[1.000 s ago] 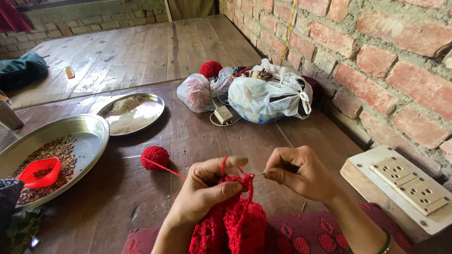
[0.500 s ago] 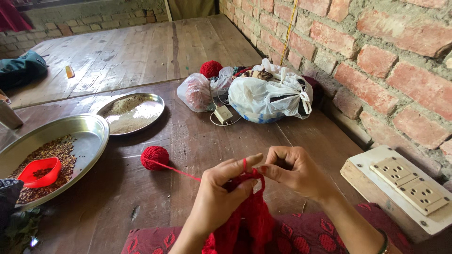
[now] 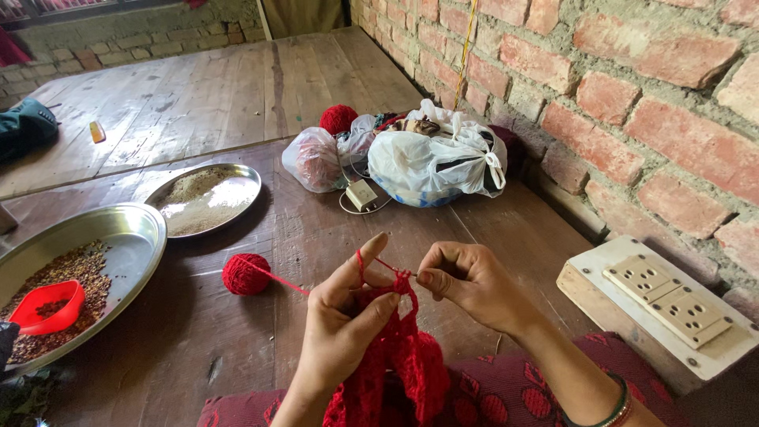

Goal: The person crochets a red circular piece using a crochet hook and red yarn. They periodically pause to flatten and adjust the growing fabric on the floor before resuming stitching.

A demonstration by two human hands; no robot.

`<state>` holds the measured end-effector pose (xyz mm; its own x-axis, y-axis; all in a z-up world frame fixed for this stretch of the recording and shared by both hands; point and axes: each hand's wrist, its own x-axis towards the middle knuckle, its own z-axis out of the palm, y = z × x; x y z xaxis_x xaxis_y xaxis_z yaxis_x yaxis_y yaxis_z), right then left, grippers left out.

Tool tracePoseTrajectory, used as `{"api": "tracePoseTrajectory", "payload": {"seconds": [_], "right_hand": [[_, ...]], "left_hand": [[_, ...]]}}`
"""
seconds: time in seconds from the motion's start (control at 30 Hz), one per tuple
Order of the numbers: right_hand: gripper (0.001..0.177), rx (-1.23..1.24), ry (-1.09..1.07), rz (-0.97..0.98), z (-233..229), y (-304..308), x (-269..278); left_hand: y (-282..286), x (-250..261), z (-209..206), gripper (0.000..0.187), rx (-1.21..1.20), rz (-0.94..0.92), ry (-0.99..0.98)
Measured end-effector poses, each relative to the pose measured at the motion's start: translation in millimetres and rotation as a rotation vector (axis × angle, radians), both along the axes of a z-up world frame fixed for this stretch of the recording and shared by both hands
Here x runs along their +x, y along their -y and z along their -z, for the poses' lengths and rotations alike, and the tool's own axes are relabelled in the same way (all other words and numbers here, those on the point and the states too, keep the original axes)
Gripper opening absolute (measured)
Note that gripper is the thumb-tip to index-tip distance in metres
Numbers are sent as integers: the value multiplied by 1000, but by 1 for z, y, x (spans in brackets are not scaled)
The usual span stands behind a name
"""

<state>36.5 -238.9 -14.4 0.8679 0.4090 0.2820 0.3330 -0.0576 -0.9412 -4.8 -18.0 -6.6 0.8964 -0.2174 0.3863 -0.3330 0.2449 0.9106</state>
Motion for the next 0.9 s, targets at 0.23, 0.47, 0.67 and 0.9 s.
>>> {"api": "tracePoseTrajectory", "payload": {"seconds": [0.23, 0.47, 0.67, 0.9], "right_hand": [[19, -259, 345, 277, -21, -7, -15], [17, -352, 765, 295, -33, -4, -19], [18, -260, 615, 87, -26, 16, -11], [24, 148, -49, -254, 8, 18, -5]], "left_hand": [[-9, 3, 1, 70, -63, 61, -68], [-20, 7, 0, 71, -155, 199, -193], [-28, 9, 9, 61, -206, 321, -262], [-29, 8, 26, 21, -239, 493, -204]]}}
